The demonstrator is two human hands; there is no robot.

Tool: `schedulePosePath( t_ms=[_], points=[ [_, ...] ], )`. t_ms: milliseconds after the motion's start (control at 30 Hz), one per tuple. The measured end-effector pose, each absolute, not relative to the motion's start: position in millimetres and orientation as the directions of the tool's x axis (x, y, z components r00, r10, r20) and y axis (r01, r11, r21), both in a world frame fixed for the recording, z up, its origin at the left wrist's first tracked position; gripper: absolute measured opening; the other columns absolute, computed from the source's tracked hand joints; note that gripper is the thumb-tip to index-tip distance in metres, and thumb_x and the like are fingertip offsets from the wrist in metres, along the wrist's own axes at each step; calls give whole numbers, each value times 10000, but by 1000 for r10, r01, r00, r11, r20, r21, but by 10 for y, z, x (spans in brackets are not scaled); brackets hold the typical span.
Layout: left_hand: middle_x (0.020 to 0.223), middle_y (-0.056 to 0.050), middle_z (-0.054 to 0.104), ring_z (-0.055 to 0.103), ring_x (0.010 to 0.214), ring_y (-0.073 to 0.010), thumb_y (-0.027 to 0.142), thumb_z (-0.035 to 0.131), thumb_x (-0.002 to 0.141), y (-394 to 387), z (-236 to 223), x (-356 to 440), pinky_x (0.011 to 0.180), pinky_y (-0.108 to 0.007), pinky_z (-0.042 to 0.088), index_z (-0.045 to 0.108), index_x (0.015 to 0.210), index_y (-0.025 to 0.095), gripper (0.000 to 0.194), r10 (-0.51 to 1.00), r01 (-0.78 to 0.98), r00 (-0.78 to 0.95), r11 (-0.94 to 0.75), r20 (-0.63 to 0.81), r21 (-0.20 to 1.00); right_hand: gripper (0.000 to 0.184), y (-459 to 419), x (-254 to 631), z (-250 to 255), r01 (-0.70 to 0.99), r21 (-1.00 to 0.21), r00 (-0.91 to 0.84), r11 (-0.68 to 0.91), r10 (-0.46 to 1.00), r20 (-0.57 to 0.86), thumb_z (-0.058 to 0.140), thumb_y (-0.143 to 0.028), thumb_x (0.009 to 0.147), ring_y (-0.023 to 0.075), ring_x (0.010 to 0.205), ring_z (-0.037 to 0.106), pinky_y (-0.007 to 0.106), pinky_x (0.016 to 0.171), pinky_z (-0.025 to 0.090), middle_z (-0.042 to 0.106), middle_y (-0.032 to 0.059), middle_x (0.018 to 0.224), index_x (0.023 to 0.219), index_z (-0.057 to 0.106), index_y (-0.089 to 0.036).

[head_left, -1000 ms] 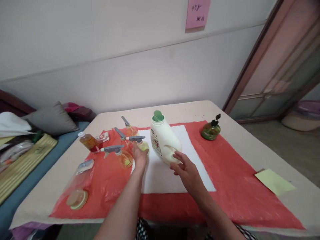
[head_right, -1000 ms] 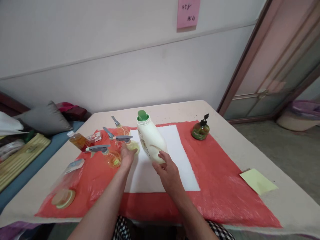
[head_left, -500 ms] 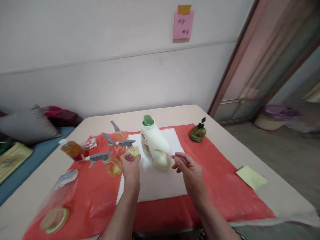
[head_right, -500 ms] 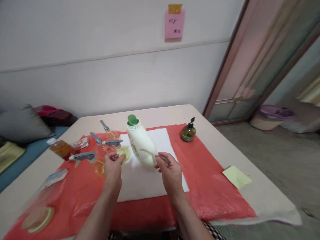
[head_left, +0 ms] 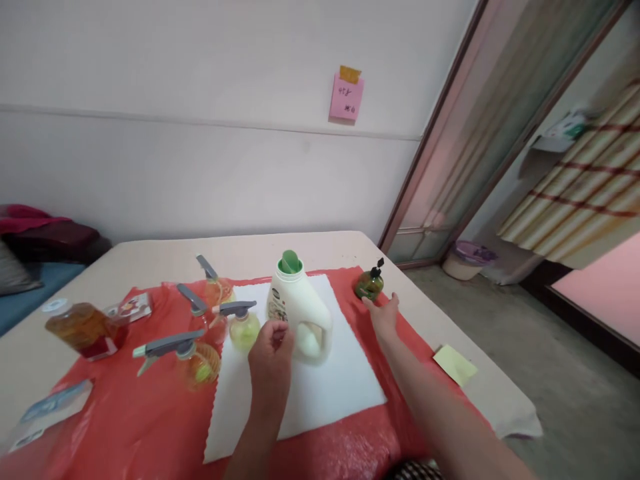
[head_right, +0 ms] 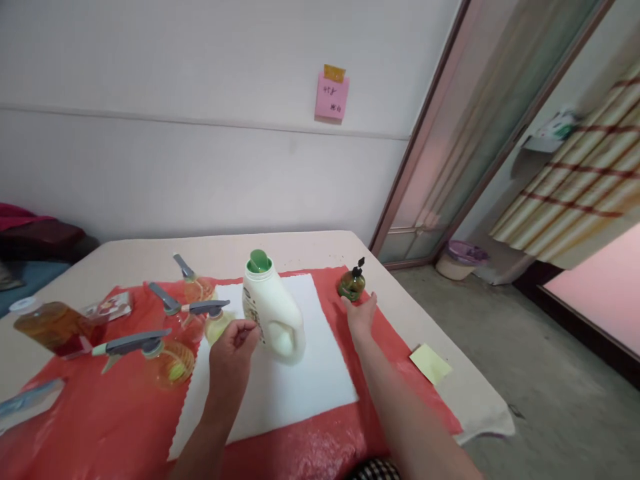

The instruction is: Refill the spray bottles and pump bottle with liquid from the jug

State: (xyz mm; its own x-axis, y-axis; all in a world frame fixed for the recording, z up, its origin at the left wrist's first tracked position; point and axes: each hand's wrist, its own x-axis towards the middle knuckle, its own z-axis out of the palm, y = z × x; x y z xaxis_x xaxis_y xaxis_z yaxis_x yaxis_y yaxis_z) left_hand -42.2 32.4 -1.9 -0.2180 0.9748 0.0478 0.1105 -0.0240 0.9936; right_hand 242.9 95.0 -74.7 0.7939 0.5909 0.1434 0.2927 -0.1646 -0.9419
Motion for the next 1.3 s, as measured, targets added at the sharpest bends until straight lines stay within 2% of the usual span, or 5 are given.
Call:
schedulePosePath(
  t_ms=[267, 667, 967, 1100, 1300],
  points=[
    [710, -2, 664, 603, 682, -175, 338, 627, 767, 383, 17, -426, 669, -275, 455, 648, 761, 220, 120, 984, 123, -168, -39, 60, 992, 1205, 1532, 2745, -985, 392, -888, 764, -241, 623, 168, 864, -419, 543, 369, 1467, 276, 511, 1210, 250, 305, 209, 1581, 1534, 230, -155],
    [764, -21, 672, 620, 732, -175, 335, 670, 770, 328, 167, -472, 714, -287, 488, 671, 830, 208, 140, 997, -48, 8, -70, 71, 996, 1037, 564, 2534, -297, 383, -924, 641, 20, 715, 281, 846, -517, 543, 295, 1208, 574, 465, 1058, 457, 558, 115, 1358, 1414, 363, -228],
    [1111, -86, 708, 642, 1085, -277, 299, 810, 625, 68, 330, -350, 940, -366, 504, 664, 1198, 198, 599, 893, -198, 442, 7, 83, 980, 980, -552, 1449, 281, 361, -932, -31, 33, 999, 23, 915, -379, 547, 372, 1349, 492, 601, 1150, 344, 544, 128, 1446, 1412, 464, -285],
    [857, -29, 701, 654, 814, -203, 313, 733, 701, 116, 350, -477, 772, -317, 529, 702, 933, 181, 269, 976, -286, 209, 7, 55, 958, 980, -282, 1038, 225, -35, -997, -54, 70, 996, 71, 890, -544, 571, 334, 1366, 493, 540, 1136, 382, 563, 119, 1435, 1401, 423, -314],
    [941, -40, 709, 659, 809, -182, 316, 700, 737, 261, 351, -764, 758, -301, 534, 699, 966, 181, 266, 995, -529, -21, -97, 101, 843, 628, -80, 666, 161, -519, -831, -208, -200, 973, -104, 642, -658, 823, 305, 1242, 605, 488, 1001, 499, 584, 126, 1431, 1311, 563, -272]
  ],
)
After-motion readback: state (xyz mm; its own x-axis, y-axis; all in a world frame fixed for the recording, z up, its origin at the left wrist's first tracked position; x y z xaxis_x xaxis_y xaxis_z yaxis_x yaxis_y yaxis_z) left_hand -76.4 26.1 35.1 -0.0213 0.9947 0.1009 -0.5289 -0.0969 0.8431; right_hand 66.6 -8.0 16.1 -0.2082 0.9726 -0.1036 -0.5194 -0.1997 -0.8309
